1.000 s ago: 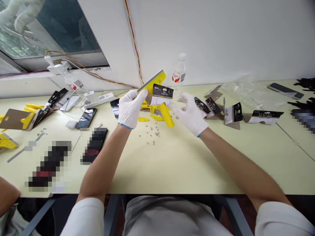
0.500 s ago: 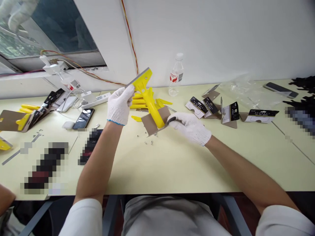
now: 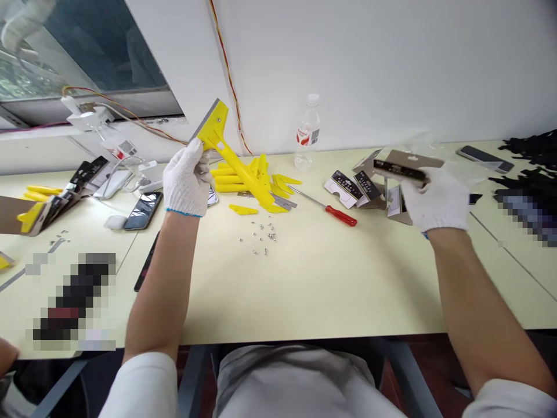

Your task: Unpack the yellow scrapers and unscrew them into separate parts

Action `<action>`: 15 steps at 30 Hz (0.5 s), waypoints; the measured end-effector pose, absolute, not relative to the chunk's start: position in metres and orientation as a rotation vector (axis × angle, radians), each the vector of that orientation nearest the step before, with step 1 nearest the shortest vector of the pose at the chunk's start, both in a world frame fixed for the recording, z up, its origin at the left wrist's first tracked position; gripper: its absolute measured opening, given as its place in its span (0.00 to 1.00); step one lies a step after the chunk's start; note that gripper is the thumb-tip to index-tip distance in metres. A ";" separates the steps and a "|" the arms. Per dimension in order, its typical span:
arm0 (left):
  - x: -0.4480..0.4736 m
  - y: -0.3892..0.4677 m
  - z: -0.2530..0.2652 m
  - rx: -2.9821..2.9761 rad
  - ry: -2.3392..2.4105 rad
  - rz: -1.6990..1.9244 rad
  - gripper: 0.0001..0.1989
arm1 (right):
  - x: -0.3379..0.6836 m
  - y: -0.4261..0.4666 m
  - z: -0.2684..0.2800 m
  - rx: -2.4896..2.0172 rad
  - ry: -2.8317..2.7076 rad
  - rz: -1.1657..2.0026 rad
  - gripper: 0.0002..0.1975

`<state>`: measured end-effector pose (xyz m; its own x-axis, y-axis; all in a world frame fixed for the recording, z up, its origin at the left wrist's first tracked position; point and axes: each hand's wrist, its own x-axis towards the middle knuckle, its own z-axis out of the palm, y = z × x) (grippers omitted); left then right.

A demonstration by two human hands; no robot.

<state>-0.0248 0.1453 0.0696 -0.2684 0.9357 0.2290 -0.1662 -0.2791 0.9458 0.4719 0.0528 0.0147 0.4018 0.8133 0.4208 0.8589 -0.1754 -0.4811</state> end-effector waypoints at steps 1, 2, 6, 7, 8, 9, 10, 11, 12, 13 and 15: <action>-0.021 0.144 0.069 1.109 1.090 1.692 0.39 | 0.467 0.051 0.014 -2.013 -1.455 -0.089 0.17; -0.018 0.142 0.068 1.110 1.075 1.700 0.38 | 0.457 0.048 0.013 -1.996 -1.464 -0.120 0.20; -0.001 0.134 0.061 1.080 1.023 1.632 0.29 | 0.383 0.031 0.010 -1.719 -1.504 0.022 0.22; 0.006 0.131 0.059 1.069 1.027 1.605 0.28 | 0.362 0.029 0.009 -1.643 -1.597 0.220 0.21; 0.013 0.128 0.057 1.070 1.036 1.574 0.28 | 0.343 0.028 0.008 -1.558 -1.681 0.417 0.21; 0.020 0.124 0.055 1.074 1.041 1.555 0.28 | 0.325 0.027 0.008 -1.477 -1.771 0.620 0.22; 0.028 0.120 0.053 1.078 1.034 1.532 0.29 | 0.309 0.028 0.008 -1.431 -1.824 0.790 0.22; 0.035 0.116 0.050 1.084 1.028 1.512 0.30 | 0.296 0.029 0.008 -1.398 -1.887 0.928 0.22; 0.042 0.112 0.047 1.098 1.033 1.490 0.30 | 0.286 0.031 0.008 -1.373 -1.947 0.996 0.22; 0.048 0.109 0.044 1.114 1.048 1.475 0.30 | 0.278 0.032 0.009 -1.365 -1.974 1.006 0.21; 0.059 0.102 0.034 1.164 1.094 1.449 0.29 | 0.268 0.033 0.011 -1.314 -1.986 1.043 0.21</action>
